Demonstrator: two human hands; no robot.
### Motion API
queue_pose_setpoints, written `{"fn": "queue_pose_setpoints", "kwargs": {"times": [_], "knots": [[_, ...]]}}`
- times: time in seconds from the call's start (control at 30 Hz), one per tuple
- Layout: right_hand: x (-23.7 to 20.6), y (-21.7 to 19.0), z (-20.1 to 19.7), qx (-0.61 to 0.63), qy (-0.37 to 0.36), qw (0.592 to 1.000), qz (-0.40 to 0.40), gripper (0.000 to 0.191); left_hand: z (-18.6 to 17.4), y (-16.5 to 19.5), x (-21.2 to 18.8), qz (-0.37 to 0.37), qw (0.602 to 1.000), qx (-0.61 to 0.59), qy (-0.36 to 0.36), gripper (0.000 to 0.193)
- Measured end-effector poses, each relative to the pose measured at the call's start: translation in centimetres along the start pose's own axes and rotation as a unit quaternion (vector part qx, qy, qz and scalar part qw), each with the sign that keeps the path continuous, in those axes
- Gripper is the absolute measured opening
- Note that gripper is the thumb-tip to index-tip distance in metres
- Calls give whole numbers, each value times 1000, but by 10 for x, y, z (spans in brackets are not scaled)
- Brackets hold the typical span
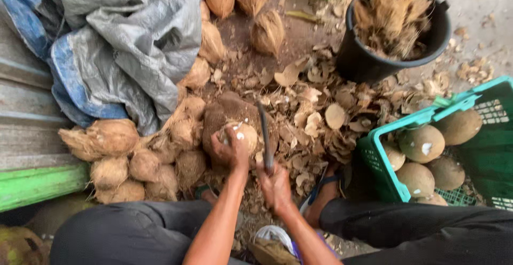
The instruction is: The person sits on the ground and uses a curved knife to peel the husk off a coconut. They repeatedly strike and scrape the husk, rotating the coconut to remove the fibrous outer layer. The peeled coconut is placed into a green crate nearby.
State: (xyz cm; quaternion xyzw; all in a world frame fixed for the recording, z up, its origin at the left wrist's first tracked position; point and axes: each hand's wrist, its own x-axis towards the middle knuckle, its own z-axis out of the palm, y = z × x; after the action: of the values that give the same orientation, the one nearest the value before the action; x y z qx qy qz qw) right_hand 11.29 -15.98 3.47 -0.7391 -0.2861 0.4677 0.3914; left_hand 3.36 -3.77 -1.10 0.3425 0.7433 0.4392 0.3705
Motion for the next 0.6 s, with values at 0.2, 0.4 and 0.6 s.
{"fn": "queue_pose_setpoints", "kwargs": {"times": [0.2, 0.4, 0.6], "knots": [[13, 18, -4, -101, -50, 993, 20, 34, 8, 9, 12, 115, 992, 30, 35, 48], [22, 31, -14, -103, -66, 989, -83, 24, -16, 2, 29, 256, 941, 218, -45, 33], [41, 44, -33, -158, -78, 981, -85, 34, -31, -9, 49, 437, 843, 311, -31, 34]]}}
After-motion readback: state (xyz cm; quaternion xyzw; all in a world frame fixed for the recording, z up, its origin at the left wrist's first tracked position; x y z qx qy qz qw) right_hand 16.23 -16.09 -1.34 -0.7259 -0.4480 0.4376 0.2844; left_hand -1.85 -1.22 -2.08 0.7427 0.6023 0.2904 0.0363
